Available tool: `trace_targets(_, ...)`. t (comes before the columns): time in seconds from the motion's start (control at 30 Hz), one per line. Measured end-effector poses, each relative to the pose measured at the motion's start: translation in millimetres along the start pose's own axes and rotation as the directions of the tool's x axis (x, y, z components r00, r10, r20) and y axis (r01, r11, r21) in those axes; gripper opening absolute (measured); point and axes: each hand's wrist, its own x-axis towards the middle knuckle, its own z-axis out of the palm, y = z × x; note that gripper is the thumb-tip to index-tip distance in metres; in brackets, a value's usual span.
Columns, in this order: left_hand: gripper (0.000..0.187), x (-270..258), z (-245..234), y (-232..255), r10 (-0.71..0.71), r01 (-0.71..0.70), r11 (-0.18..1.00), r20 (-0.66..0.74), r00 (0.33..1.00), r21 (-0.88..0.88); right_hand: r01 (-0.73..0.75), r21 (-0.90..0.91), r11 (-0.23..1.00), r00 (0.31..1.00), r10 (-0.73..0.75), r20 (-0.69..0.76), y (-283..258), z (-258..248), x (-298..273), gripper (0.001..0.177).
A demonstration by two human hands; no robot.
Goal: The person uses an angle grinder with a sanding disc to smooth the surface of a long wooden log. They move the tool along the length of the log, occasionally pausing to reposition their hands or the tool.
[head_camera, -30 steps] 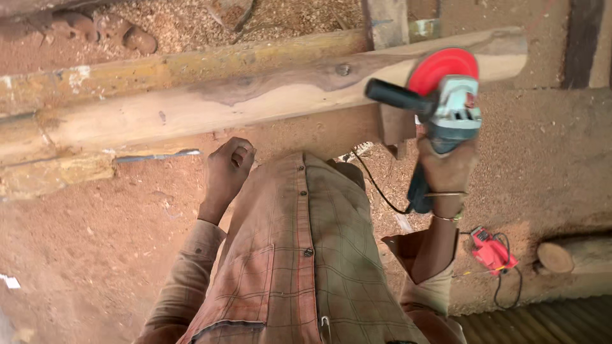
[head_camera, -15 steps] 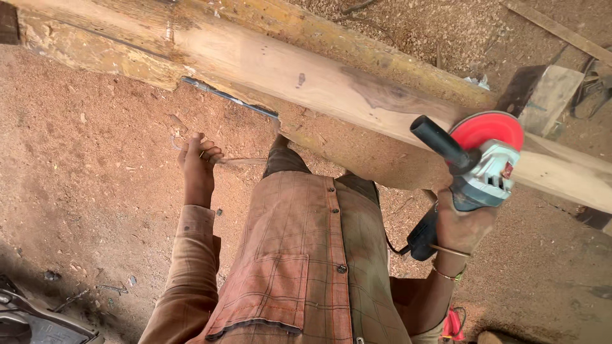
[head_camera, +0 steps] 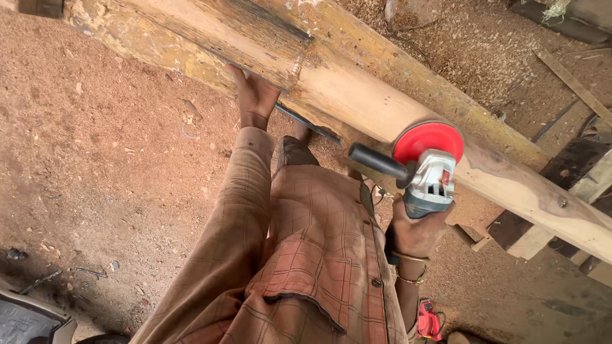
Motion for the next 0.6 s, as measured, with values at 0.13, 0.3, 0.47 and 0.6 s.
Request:
trace_targets(0.13, 0.113, 32.7, -9.2, -13.9, 0.076, -0.087, 0.995, -0.173, 0.982, -0.055, -0.121, 0.132, 0.984, 0.983, 0.137, -0.119, 35.3, -26.3, 4.5, 0.079)
trace_targets(0.3, 0.113, 24.7, -30.7, -34.7, 0.117, -0.138, 0.988, -0.244, 0.963, -0.07, -0.208, 0.331, 0.92, 0.965, 0.248, -0.082, 34.9, -52.7, 2.4, 0.059)
trace_targets(0.47, 0.114, 13.6, -49.8, -46.2, 0.13, -0.161, 0.982, -0.264, 0.956, -0.101, -0.137, 0.281, 0.95, 0.966, 0.19, -0.173, 37.4, -46.4, -8.0, 0.076)
trace_targets(0.6, 0.114, 43.4, -33.7, -32.1, 0.156, -0.185, 0.978, -0.255, 0.954, -0.093, -0.052, 0.006, 0.999, 0.995, 0.053, -0.087, 10.0, -40.2, 9.4, 0.075)
